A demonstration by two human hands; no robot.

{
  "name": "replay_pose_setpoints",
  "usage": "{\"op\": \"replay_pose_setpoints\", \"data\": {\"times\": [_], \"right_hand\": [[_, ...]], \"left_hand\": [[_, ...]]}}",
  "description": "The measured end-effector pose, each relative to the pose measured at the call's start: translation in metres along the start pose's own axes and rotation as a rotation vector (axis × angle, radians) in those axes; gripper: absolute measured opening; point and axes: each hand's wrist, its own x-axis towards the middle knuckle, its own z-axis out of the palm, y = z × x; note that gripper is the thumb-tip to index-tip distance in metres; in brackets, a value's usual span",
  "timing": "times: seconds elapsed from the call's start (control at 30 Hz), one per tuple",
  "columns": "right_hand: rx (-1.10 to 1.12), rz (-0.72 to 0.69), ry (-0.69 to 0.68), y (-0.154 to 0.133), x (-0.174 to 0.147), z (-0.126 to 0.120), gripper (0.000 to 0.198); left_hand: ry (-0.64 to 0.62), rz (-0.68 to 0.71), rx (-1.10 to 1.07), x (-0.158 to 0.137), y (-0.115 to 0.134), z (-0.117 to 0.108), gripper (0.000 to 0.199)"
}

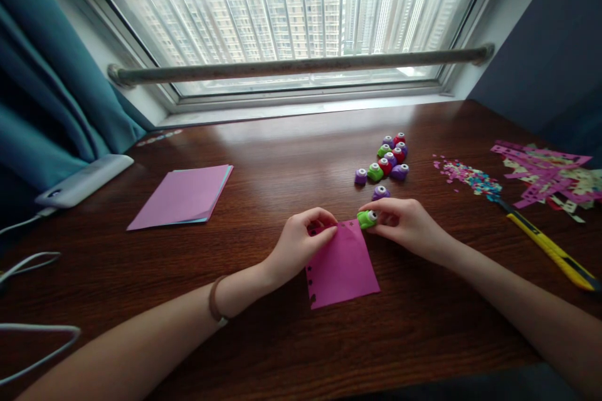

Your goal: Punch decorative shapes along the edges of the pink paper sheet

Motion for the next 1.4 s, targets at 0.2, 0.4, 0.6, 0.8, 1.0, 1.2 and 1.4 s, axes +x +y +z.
{"op": "replay_pose_setpoints", "data": {"times": [0.2,0.4,0.6,0.8,1.0,1.2,1.4], "right_hand": [[0.06,0.045,-0.007,0.0,-0.0013,0.0004,0.029],[0.038,0.054,0.004,0.0005,-0.0011,0.0017,0.026],[0.007,0.03,-0.001,0.0014,-0.0004,0.0012,0.025],[0.006,-0.005,0.001,-0.0004,0.0003,0.0025,0.024],[-0.022,-0.057,0.003,0.0011,-0.0013,0.0026,0.024],[-0.055,-0.051,0.013,0.0026,-0.001,0.003,0.025],[-0.042,-0.056,0.018,0.0018,-0.0012,0.0036,0.025]], "left_hand": [[0.025,0.003,0.044,0.0001,-0.001,0.0004,0.009],[0.025,-0.004,-0.01,-0.0011,-0.0003,0.0003,0.009],[0.032,-0.022,-0.03,-0.0014,-0.0002,0.0004,0.01],[0.027,-0.017,-0.038,-0.0009,-0.0004,0.001,0.009],[0.04,-0.025,-0.062,-0.0001,-0.001,0.0012,0.009],[0.029,-0.025,-0.066,-0.0004,0.001,0.0013,0.009],[0.025,-0.025,-0.044,-0.0006,0.0001,0.0005,0.009]]}}
